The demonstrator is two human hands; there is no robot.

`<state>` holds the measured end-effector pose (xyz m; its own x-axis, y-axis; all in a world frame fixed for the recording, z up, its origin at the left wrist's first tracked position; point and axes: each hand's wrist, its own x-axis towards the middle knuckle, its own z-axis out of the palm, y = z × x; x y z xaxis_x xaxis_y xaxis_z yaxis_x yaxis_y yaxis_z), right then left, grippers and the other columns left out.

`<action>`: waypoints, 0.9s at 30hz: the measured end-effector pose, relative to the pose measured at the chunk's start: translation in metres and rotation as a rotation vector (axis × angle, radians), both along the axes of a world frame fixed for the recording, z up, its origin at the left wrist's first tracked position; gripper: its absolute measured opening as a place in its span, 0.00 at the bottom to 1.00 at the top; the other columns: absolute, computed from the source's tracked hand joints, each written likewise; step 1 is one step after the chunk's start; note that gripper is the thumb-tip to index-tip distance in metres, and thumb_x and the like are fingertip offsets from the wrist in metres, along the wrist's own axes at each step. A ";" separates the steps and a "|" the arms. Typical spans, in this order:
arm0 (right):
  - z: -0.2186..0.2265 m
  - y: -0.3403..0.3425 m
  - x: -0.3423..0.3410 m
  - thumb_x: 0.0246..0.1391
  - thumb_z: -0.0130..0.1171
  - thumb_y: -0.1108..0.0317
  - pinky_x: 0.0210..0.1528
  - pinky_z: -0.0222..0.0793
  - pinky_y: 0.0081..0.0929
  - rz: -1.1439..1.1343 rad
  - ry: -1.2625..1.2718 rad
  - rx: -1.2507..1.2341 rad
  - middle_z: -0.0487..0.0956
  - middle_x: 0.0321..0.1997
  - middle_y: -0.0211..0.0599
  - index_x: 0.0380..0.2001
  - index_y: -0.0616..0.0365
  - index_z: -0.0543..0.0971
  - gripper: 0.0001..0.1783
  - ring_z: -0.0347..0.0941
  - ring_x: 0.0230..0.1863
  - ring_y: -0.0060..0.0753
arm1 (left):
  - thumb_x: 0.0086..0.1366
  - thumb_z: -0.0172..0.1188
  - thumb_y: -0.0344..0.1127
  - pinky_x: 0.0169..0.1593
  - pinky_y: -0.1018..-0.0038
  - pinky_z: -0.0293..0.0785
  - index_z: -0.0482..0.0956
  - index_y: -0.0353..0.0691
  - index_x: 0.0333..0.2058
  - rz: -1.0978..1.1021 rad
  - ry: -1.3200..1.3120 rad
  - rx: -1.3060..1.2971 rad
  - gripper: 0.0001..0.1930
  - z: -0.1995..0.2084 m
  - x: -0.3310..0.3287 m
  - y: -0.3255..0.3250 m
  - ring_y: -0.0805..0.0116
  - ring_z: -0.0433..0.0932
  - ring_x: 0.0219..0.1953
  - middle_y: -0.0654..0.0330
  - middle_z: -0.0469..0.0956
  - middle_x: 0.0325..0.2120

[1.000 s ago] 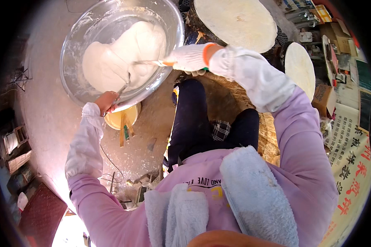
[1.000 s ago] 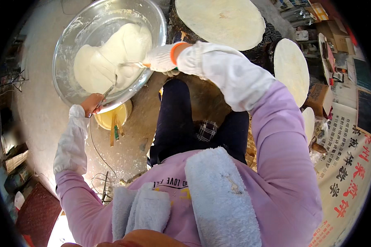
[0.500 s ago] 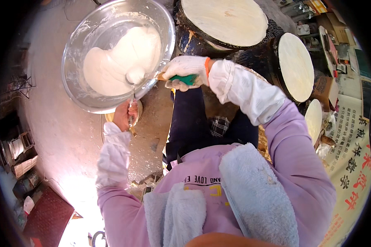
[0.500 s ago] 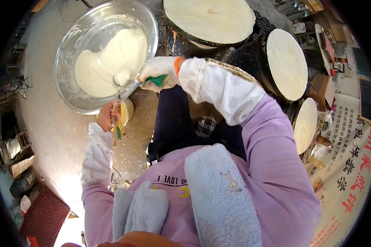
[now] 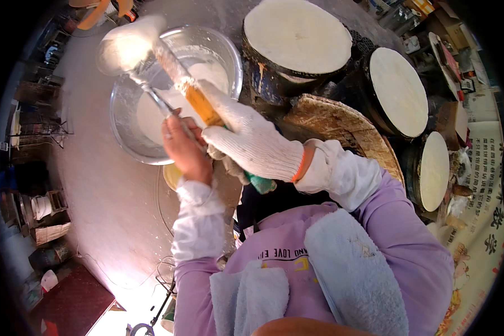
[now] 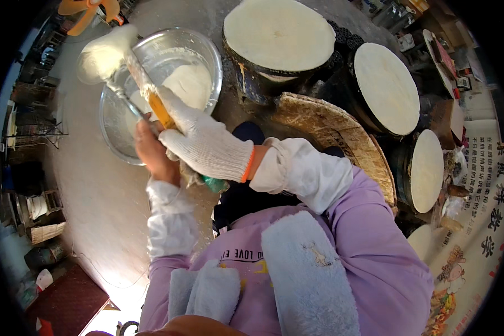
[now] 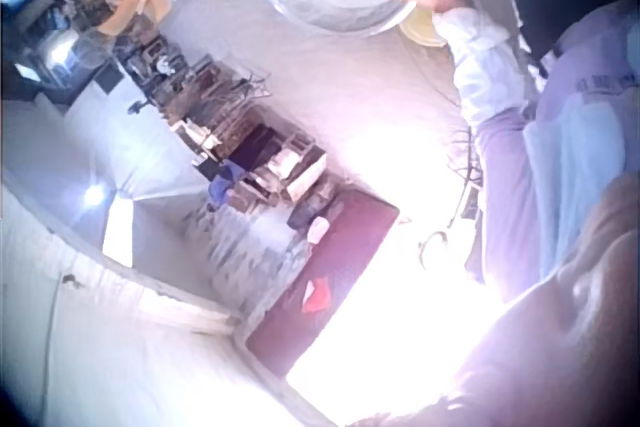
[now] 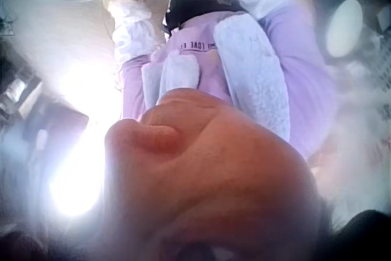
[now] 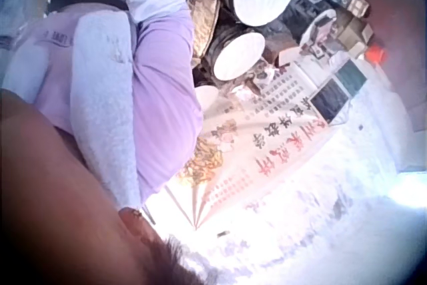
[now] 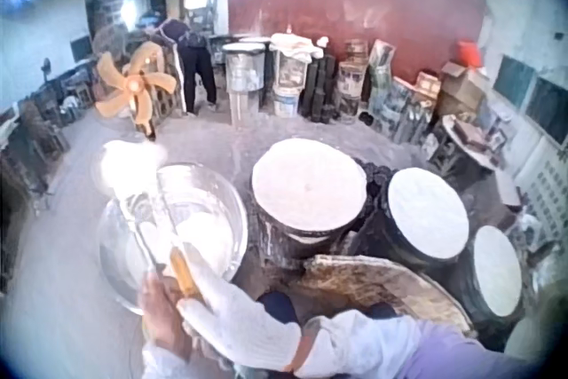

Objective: The person scoops batter from a large metal bowl and pours it onto multiple hot griddles. They use a wooden spreader to distribute the batter into thin, round crepes. The person repeatedly flips the crepes and removes the cooked ones from the pans.

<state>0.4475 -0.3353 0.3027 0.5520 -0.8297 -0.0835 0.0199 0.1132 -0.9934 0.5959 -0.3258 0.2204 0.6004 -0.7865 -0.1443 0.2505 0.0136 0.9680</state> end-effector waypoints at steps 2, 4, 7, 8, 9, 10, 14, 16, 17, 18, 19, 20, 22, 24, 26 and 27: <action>0.000 -0.010 -0.001 0.61 0.50 0.71 0.22 0.68 0.19 -0.010 0.023 -0.181 0.75 0.26 0.32 0.74 0.51 0.53 0.38 0.69 0.17 0.17 | 0.77 0.44 0.43 0.20 0.82 0.60 0.70 0.36 0.56 -0.089 0.139 -0.054 0.18 0.034 0.028 0.015 0.78 0.65 0.18 0.66 0.71 0.24; -0.040 -0.031 0.000 0.61 0.52 0.70 0.27 0.74 0.29 -0.112 0.181 -0.529 0.78 0.28 0.39 0.73 0.42 0.56 0.38 0.76 0.22 0.30 | 0.77 0.44 0.38 0.23 0.82 0.62 0.66 0.31 0.59 -0.269 0.278 -0.021 0.19 0.061 0.060 0.024 0.78 0.62 0.20 0.63 0.70 0.27; -0.086 -0.035 -0.001 0.60 0.54 0.68 0.31 0.75 0.42 -0.132 0.587 -0.792 0.79 0.33 0.45 0.70 0.28 0.62 0.36 0.78 0.29 0.49 | 0.77 0.44 0.37 0.22 0.83 0.63 0.64 0.28 0.58 -0.410 0.723 -0.017 0.19 0.068 0.099 0.031 0.77 0.64 0.21 0.60 0.70 0.29; -0.097 -0.031 -0.006 0.60 0.54 0.67 0.30 0.74 0.42 -0.095 0.700 -0.839 0.78 0.32 0.44 0.69 0.27 0.63 0.35 0.78 0.28 0.48 | 0.77 0.43 0.36 0.22 0.82 0.63 0.64 0.27 0.58 -0.381 0.799 0.025 0.18 0.065 0.105 0.032 0.76 0.64 0.21 0.59 0.70 0.29; -0.108 -0.027 -0.015 0.59 0.54 0.66 0.29 0.74 0.42 -0.060 0.815 -0.883 0.76 0.30 0.43 0.68 0.26 0.64 0.34 0.77 0.27 0.47 | 0.78 0.43 0.35 0.22 0.82 0.64 0.63 0.27 0.58 -0.354 0.874 0.069 0.18 0.060 0.108 0.033 0.76 0.64 0.22 0.58 0.70 0.30; -0.115 -0.022 -0.022 0.59 0.54 0.66 0.28 0.73 0.42 -0.016 0.924 -0.926 0.75 0.29 0.41 0.67 0.25 0.65 0.33 0.77 0.26 0.46 | 0.78 0.42 0.34 0.22 0.82 0.65 0.63 0.26 0.58 -0.318 0.946 0.113 0.18 0.053 0.112 0.037 0.76 0.64 0.22 0.57 0.70 0.30; -0.109 -0.001 -0.074 0.60 0.49 0.69 0.30 0.74 0.45 0.025 1.005 -0.816 0.76 0.31 0.41 0.65 0.28 0.69 0.31 0.78 0.29 0.47 | 0.77 0.44 0.34 0.22 0.82 0.65 0.64 0.25 0.57 -0.321 0.867 0.255 0.18 0.034 0.101 0.053 0.78 0.64 0.21 0.58 0.69 0.27; -0.111 0.014 -0.109 0.61 0.50 0.66 0.28 0.74 0.44 -0.071 1.043 -0.810 0.75 0.30 0.40 0.59 0.29 0.74 0.24 0.78 0.28 0.46 | 0.77 0.45 0.34 0.21 0.84 0.64 0.65 0.26 0.57 -0.396 0.748 0.282 0.17 0.036 0.081 0.058 0.79 0.63 0.20 0.60 0.70 0.27; -0.110 0.023 -0.129 0.61 0.50 0.65 0.28 0.73 0.44 -0.119 1.061 -0.780 0.75 0.30 0.40 0.57 0.29 0.75 0.22 0.78 0.28 0.46 | 0.77 0.45 0.34 0.21 0.84 0.63 0.65 0.27 0.57 -0.444 0.688 0.289 0.17 0.038 0.068 0.058 0.80 0.62 0.20 0.61 0.70 0.26; -0.108 0.035 -0.149 0.61 0.51 0.64 0.28 0.73 0.43 -0.171 1.079 -0.748 0.75 0.30 0.40 0.55 0.30 0.77 0.20 0.78 0.27 0.45 | 0.77 0.45 0.34 0.20 0.84 0.62 0.66 0.27 0.58 -0.490 0.642 0.289 0.17 0.043 0.055 0.058 0.81 0.62 0.19 0.62 0.70 0.26; -0.107 0.050 -0.168 0.62 0.52 0.61 0.27 0.73 0.44 -0.290 1.061 -0.776 0.74 0.30 0.39 0.49 0.34 0.79 0.14 0.77 0.26 0.45 | 0.77 0.45 0.34 0.20 0.85 0.61 0.66 0.28 0.58 -0.539 0.593 0.286 0.18 0.054 0.040 0.057 0.81 0.61 0.18 0.63 0.70 0.26; -0.102 0.066 -0.190 0.61 0.52 0.60 0.27 0.73 0.44 -0.343 1.066 -0.771 0.74 0.30 0.39 0.49 0.34 0.79 0.15 0.77 0.26 0.45 | 0.77 0.45 0.34 0.19 0.85 0.61 0.66 0.29 0.59 -0.596 0.549 0.275 0.18 0.064 0.022 0.054 0.82 0.60 0.18 0.64 0.70 0.26; -0.093 0.106 -0.233 0.61 0.52 0.60 0.27 0.73 0.44 -0.472 1.083 -0.748 0.73 0.29 0.39 0.50 0.34 0.79 0.15 0.76 0.26 0.46 | 0.77 0.44 0.34 0.18 0.86 0.60 0.64 0.29 0.60 -0.679 0.488 0.286 0.19 0.081 -0.014 0.047 0.82 0.59 0.15 0.64 0.70 0.25; -0.080 0.151 -0.276 0.60 0.55 0.59 0.27 0.73 0.43 -0.465 1.248 -0.656 0.73 0.29 0.39 0.52 0.32 0.78 0.17 0.76 0.26 0.46 | 0.77 0.44 0.34 0.18 0.86 0.62 0.63 0.28 0.61 -0.870 0.496 0.248 0.19 0.093 -0.046 0.037 0.83 0.59 0.16 0.63 0.70 0.26; -0.067 0.215 -0.308 0.59 0.56 0.59 0.27 0.73 0.43 -0.511 1.405 -0.544 0.72 0.28 0.39 0.52 0.31 0.78 0.17 0.76 0.25 0.46 | 0.78 0.43 0.35 0.16 0.87 0.60 0.62 0.29 0.62 -1.021 0.459 0.279 0.20 0.104 -0.087 0.027 0.84 0.57 0.15 0.64 0.69 0.26; -0.066 0.246 -0.319 0.58 0.58 0.60 0.29 0.73 0.43 -0.623 1.343 -0.478 0.73 0.28 0.39 0.56 0.34 0.77 0.22 0.76 0.26 0.47 | 0.78 0.43 0.35 0.16 0.87 0.60 0.63 0.30 0.62 -1.077 0.417 0.291 0.20 0.114 -0.110 0.028 0.84 0.58 0.15 0.64 0.68 0.26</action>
